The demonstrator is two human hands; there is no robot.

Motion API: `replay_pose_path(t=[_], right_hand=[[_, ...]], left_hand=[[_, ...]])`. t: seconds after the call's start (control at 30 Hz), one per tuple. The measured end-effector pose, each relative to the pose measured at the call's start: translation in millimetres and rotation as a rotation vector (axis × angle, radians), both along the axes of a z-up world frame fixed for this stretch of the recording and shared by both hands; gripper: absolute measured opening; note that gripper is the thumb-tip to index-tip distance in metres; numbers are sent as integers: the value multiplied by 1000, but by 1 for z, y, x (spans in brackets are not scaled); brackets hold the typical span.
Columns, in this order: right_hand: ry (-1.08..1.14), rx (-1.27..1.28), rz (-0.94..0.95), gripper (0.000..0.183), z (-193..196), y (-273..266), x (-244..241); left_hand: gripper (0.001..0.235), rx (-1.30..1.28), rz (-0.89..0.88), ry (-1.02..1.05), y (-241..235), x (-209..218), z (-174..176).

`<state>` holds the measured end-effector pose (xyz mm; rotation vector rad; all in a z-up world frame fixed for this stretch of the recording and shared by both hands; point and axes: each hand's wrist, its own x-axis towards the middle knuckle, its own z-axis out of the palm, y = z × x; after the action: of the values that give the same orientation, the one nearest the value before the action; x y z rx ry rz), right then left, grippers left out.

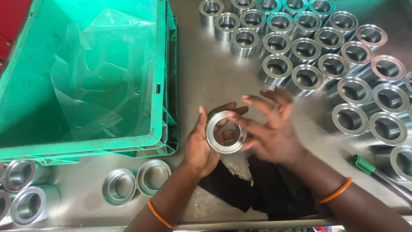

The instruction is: The recorder is wiping metal cylindrical parts with small pieces of cloth and sorting them into bins.

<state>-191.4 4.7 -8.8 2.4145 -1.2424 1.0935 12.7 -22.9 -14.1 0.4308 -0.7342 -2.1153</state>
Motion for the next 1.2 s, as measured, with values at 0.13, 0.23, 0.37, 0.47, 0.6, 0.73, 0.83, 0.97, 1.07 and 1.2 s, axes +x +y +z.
replay_pose_path(t=[0.13,0.23,0.37,0.47,0.6,0.73,0.83,0.97,1.07,1.2], right_hand=[[-31,67,209,63,-1,8,20],[-347,398,500,53,-17,-4,-1],[-445,460,246,41,-30,-34,-28],[104,94,-430,54,-40,-51,-35],[95,199,-432,50,-25,-48,-21],[245,520,-415,34,-15,-35,-20],[-173,718,-41,38,-9,-30,-31],[-913,953,297,53,8,-14,-27],[-486,266,266,52,7,-10,-18],[-416,191,235,55,-14,-14,-16]], left_hand=[[71,44,4,-107,-6,6,-1],[77,-103,80,-220,-10,7,8],[105,-533,306,-746,-14,0,16],[101,-848,436,-1361,-12,0,22],[69,-995,354,-1703,-25,8,-5],[52,-1211,540,-1800,-30,7,-21],[48,-1343,722,-1780,-24,3,-12],[32,-1299,839,-1551,-3,0,-9],[33,-434,142,-886,3,-12,-35],[27,-509,40,-438,21,-21,-8]])
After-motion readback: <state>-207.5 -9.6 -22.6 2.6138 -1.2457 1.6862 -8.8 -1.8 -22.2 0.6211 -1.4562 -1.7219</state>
